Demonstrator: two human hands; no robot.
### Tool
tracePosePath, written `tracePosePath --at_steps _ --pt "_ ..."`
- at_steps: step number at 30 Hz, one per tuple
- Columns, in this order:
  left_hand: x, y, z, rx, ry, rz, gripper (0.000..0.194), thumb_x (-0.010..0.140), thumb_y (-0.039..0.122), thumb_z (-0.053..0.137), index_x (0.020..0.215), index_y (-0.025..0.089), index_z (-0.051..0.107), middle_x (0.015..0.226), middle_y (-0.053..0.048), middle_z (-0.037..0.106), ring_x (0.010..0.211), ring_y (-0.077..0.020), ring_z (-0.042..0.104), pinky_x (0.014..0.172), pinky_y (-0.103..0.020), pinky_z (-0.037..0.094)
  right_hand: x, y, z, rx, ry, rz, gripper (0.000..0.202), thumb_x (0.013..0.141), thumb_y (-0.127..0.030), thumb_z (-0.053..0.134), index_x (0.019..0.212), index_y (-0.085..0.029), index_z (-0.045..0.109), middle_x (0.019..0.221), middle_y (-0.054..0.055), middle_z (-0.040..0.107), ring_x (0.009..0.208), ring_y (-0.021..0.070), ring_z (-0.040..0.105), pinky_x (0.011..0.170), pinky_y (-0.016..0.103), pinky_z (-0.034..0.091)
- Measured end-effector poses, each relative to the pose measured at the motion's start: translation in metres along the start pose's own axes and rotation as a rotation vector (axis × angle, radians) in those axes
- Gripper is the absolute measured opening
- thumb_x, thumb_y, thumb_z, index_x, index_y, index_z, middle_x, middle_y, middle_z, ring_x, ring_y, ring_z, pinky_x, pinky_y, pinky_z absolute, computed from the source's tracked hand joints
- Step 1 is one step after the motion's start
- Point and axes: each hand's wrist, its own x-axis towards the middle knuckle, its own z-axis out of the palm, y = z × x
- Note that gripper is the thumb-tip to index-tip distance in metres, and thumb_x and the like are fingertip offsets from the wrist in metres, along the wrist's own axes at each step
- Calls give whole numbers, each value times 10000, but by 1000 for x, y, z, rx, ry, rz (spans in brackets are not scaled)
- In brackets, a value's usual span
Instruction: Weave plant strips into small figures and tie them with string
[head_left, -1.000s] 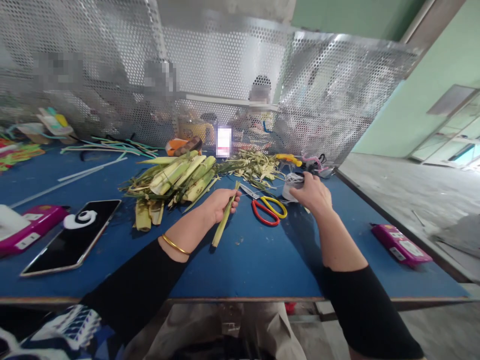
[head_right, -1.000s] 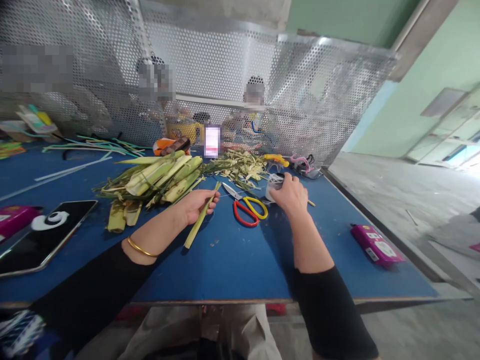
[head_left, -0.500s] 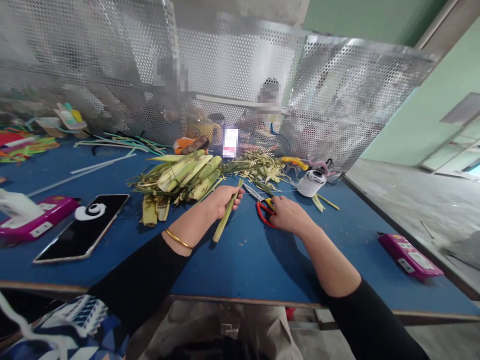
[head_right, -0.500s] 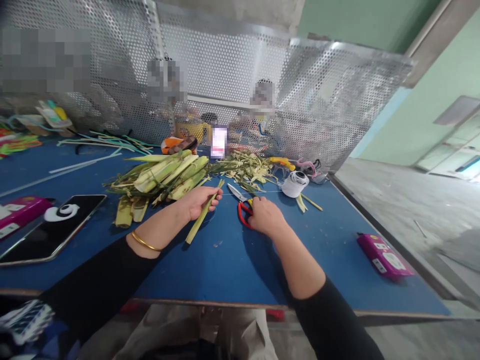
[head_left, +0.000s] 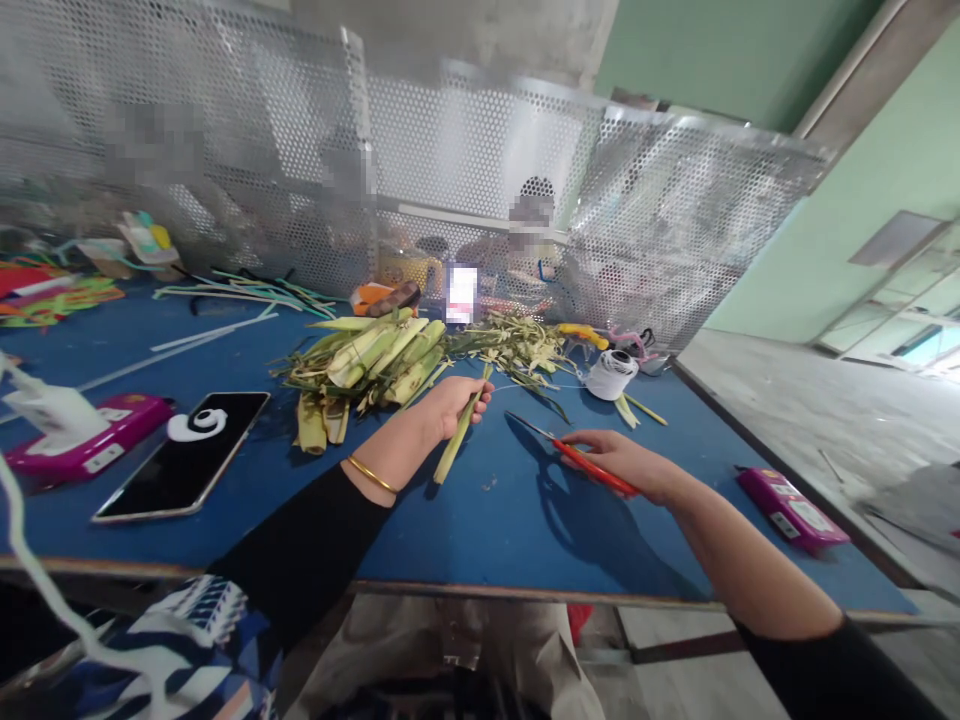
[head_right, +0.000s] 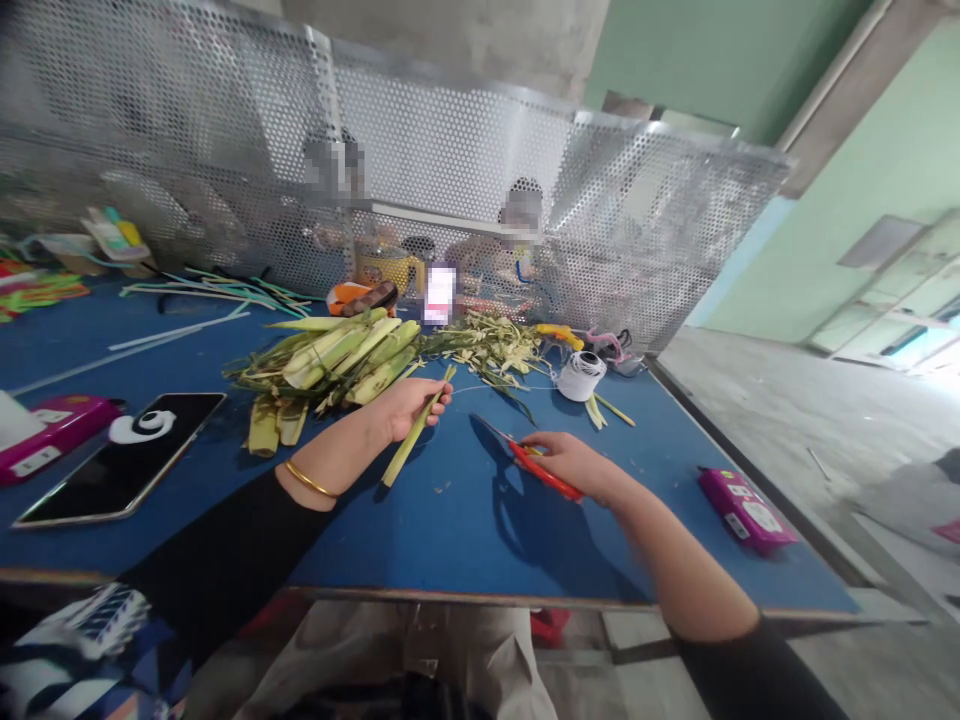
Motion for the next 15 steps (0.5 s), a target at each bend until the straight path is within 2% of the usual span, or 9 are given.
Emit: tracePosePath --at_steps 2,4,7,10,15 --pt "-2 1 1 -5 -6 -1 227 912 107 408 703 146 488 555 30 455 403 -43 371 368 -148 270 -19 9 -9 91 -36 55 543 677 -599 694 1012 -177 624 607 -43 517 431 68 392 371 196 280" --pt "-3 1 2 -8 -10 0 216 912 107 419 713 148 490 554 32 457 403 -44 380 366 -147 264 -35 16 -15 218 -68 42 617 646 -670 688 991 -165 606 637 -43 502 428 52 375 369 190 273" --pt "-5 0 4 -7 -8 2 212 922 114 417 726 146 493 561 30 463 396 -42 384 365 -151 259 -47 20 -17 389 -76 -12 670 635 -726 659 1002 -169 600 732 -2 545 518 85 461 454 220 401" --pt "-6 0 5 -1 -13 3 236 936 116 379 731 142 493 564 32 457 387 -39 379 365 -152 258 -46 17 -13 451 -113 21 629 689 -746 585 976 -186 602 751 19 561 565 124 497 509 262 455" --pt "-5 0 4 17 -31 9 243 927 121 389 708 144 491 555 32 453 389 -44 382 367 -150 269 -28 -4 -8 448 -142 75 558 749 -737 524 862 -195 594 678 9 554 501 108 474 440 228 394"
